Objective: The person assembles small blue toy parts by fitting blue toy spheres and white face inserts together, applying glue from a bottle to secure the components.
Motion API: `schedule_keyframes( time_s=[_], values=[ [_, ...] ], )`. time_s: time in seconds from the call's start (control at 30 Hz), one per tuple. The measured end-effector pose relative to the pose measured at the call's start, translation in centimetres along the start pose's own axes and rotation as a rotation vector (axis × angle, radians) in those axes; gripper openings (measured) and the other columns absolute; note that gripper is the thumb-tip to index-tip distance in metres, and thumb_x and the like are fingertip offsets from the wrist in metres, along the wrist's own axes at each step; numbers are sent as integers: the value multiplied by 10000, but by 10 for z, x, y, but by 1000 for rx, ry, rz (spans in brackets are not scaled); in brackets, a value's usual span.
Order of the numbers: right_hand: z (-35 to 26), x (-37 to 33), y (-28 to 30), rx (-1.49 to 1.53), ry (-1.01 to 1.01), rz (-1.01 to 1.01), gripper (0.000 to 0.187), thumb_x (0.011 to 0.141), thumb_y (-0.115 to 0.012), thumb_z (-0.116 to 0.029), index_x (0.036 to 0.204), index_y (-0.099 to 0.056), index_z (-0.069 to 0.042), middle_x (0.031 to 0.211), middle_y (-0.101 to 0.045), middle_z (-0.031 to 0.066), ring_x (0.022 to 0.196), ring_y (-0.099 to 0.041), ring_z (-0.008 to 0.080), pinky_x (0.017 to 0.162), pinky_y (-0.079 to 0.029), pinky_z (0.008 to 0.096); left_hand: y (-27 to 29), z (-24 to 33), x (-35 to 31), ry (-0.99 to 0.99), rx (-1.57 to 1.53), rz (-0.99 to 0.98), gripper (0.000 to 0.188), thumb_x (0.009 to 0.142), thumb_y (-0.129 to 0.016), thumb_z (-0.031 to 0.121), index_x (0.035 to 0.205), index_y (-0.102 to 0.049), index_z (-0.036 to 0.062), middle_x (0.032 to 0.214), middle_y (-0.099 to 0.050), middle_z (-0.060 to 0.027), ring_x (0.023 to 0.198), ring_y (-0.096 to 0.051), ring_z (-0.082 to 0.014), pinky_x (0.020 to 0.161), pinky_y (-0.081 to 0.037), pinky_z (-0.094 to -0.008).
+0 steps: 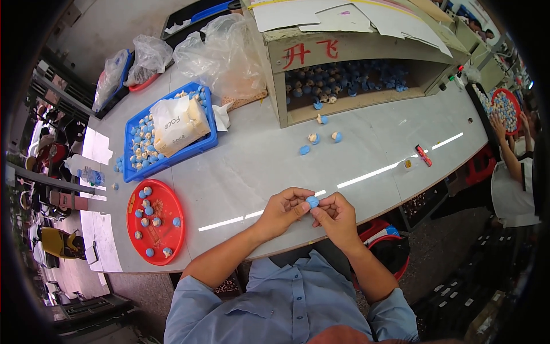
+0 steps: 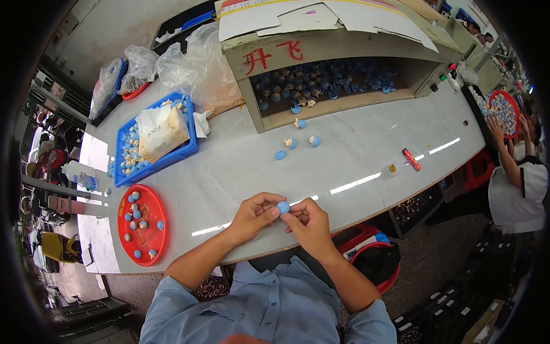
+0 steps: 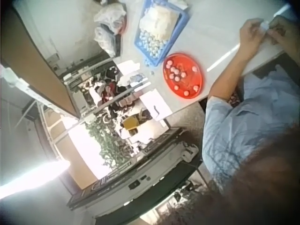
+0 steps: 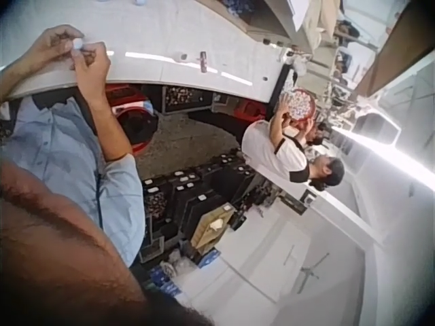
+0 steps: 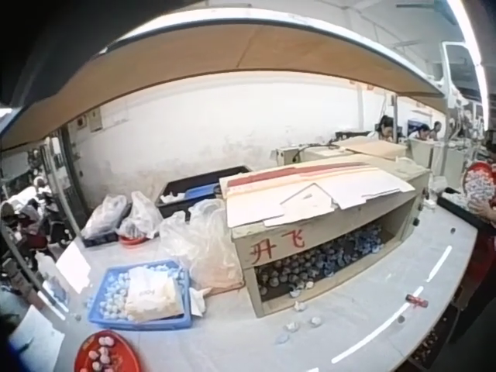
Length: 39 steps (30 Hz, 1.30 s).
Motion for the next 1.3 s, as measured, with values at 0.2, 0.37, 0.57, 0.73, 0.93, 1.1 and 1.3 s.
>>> schedule_keyframes(
  time_s=[0.2, 0.37, 0.57, 0.73, 0.93, 1.1, 1.3],
  values=[
    [-1, -1, 0, -61, 23, -7, 152, 884, -649, 9, 952, -512, 10, 852, -650, 98, 701, -628, 106, 597, -536, 239, -2, 0, -1, 40, 4, -28, 386, 951, -611, 140, 1296, -528, -11, 1116, -614, -48, 974, -560, -83, 752, -462, -224],
    [-4, -3, 0, -81, 29, -22, 137, 888, -645, 3, 942, -519, 10, 839, -647, 93, 685, -626, 106, 592, -528, 234, -3, 1, -1, 44, -13, -30, 390, 946, -620, 144, 1297, -534, -6, 1104, -619, -36, 955, -561, -81, 751, -465, -230],
    [-13, -17, 28, -204, 46, 75, 118, 900, -628, -23, 974, -546, 21, 830, -626, 76, 683, -597, 101, 614, -499, 227, -2, 0, 5, 42, 1, -15, 380, 947, -613, 133, 1285, -516, -11, 1106, -623, -75, 1016, -603, -140, 789, -497, -259],
    [-88, -55, 146, -805, 523, 923, 449, 844, -682, -91, 1220, -456, 4, 1022, -511, 91, 967, -492, 174, 872, -397, 305, 10, -1, 1, 28, 24, 27, 355, 945, -608, 112, 1259, -508, -17, 1107, -624, -98, 1049, -618, -187, 813, -518, -287],
    [-112, -24, 224, -1100, 305, 1085, 536, 778, -758, -219, 1199, -500, -8, 1149, -534, 150, 1180, -443, 314, 997, -320, 445, 10, 3, 7, 12, 34, 50, 337, 947, -598, 99, 1251, -511, -15, 1145, -617, -121, 1067, -624, -218, 824, -525, -293],
    [-110, -1, 232, -1193, 365, 957, 357, 786, -747, -220, 1023, -554, -36, 1144, -594, 149, 1153, -490, 344, 984, -335, 471, 19, 4, 8, -8, 33, 98, 352, 946, -599, 103, 1264, -503, -15, 1197, -603, -139, 1075, -623, -232, 846, -527, -304],
    [-78, 1, 159, -400, 375, 468, 234, 864, -654, -63, 1027, -498, -1, 1134, -608, 148, 1042, -564, 165, 870, -462, 304, 21, 4, 11, -1, -10, 58, 380, 946, -608, 128, 1281, -492, -8, 1214, -597, -145, 1099, -608, -222, 894, -514, -322]
  ],
)
Point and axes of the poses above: each hand's wrist, its own x-axis towards the middle knuckle, its own y-axis out of the back of the hand, z = x × y, the point moved 10 cm from there along x, towards the middle knuckle
